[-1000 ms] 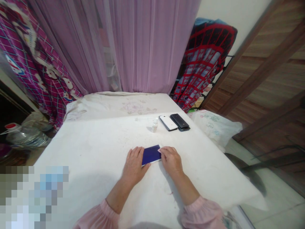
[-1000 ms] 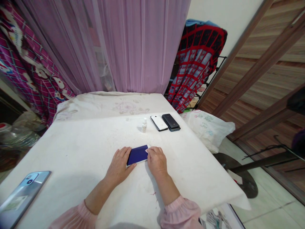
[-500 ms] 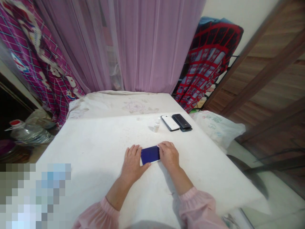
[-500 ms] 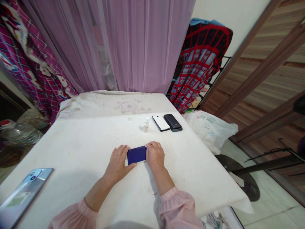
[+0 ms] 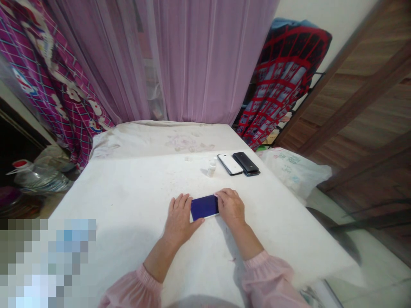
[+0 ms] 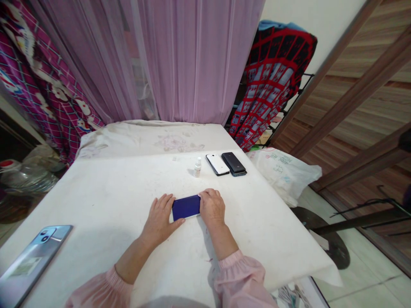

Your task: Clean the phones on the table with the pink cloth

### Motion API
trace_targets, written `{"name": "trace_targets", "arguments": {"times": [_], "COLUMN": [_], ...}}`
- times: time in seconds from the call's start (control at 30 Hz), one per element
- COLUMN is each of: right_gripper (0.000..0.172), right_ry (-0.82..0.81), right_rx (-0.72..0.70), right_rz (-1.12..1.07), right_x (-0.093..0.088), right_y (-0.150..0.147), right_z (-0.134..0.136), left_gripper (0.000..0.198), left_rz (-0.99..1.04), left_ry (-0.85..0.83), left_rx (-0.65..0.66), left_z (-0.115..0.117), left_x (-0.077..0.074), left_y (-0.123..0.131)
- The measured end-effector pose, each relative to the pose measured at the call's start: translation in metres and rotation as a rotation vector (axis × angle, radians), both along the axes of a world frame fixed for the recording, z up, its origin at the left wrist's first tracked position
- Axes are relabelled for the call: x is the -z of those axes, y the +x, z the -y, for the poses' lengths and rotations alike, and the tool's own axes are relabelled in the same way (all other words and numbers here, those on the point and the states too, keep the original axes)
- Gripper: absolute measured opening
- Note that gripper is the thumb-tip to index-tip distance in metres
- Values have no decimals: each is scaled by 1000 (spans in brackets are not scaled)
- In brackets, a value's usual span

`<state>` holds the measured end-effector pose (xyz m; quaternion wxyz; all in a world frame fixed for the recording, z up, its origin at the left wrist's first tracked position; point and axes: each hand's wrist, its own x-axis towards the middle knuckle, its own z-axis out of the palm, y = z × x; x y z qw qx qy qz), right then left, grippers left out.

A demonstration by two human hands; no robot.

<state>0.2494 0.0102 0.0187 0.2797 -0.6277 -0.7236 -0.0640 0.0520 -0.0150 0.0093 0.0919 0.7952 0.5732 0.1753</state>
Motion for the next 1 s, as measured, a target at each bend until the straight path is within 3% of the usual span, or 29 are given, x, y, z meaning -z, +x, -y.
{"name": "trace_targets", "arguments": {"times": [0.27, 0.53, 0.63, 0.83, 1.0], "right_gripper": [23, 22, 22, 24, 22], "right_ry": [-113, -162, -162, -161, -153], "right_rx": [-128, 77, 73, -79, 13], "right_rz": [-8, -17, -2, 2, -42], "right_x": [-8, -7, -7, -9, -6], "right_y": [-37, -2, -8, -37, -15], "right_z": [10, 3, 3, 11, 7], "left_gripper": [66, 66, 67, 70, 67], "left_rz": [-41, -52, -64, -68, -57], "left_ry": [5, -18, -39, -44, -21], "left_rx": [1, -5, -3, -3, 6], "left_z": [1, 1, 1, 1, 1], "left_x": [-3, -6, -7, -8, -6], "left_y": [0, 1, 1, 1, 1]}}
